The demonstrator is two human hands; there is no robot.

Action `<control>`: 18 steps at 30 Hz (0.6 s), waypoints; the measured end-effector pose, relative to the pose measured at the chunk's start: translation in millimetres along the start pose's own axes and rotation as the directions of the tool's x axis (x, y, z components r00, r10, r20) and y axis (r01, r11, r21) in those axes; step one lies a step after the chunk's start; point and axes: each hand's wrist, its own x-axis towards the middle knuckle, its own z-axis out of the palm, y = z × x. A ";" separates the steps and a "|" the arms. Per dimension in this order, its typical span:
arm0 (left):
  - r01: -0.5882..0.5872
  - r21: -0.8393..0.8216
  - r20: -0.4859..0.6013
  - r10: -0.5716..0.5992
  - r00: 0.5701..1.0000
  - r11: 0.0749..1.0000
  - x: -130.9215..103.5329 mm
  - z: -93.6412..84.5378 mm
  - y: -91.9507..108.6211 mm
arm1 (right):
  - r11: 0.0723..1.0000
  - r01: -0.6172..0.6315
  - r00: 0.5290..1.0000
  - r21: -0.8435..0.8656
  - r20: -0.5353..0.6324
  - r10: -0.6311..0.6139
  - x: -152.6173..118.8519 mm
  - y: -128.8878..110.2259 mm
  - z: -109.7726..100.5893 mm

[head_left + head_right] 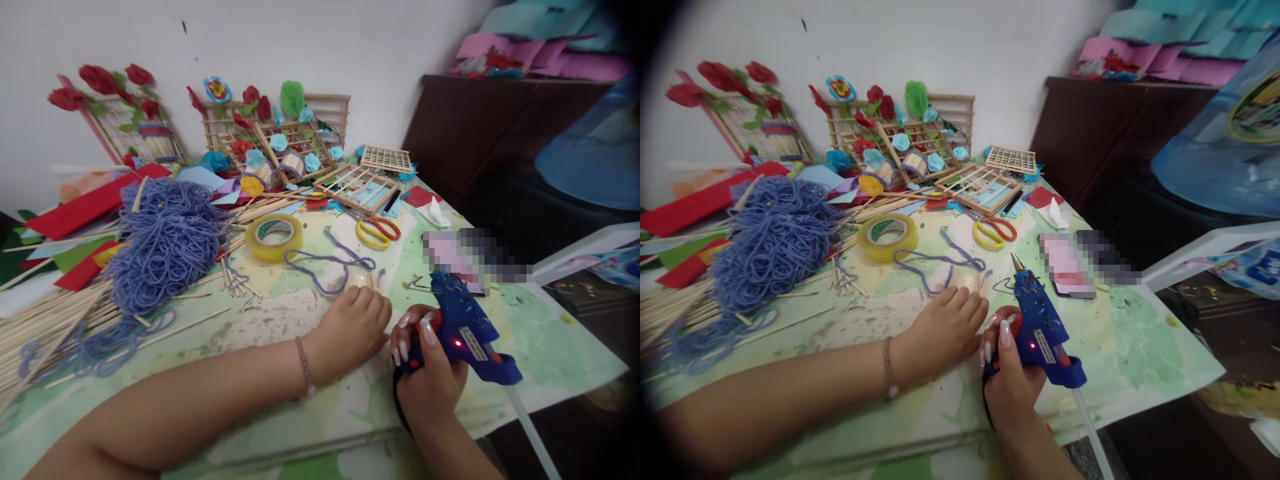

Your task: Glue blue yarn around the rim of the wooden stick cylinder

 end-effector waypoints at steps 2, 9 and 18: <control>0.136 0.002 0.039 -0.136 0.990 0.991 13.4 5.9 -3.1 | 1.000 0.009 1.000 0.003 -0.009 -0.009 0.7 0.2 -1.5; 0.374 -0.721 0.158 -0.388 0.908 0.583 -8.6 -5.1 -44.0 | 1.000 -0.004 1.000 0.025 0.006 0.004 1.8 0.4 -4.7; 0.026 -0.771 0.572 -0.675 0.465 -0.636 -45.2 7.4 -65.1 | 0.995 -0.081 0.992 -0.050 0.091 0.085 -0.7 2.5 -4.4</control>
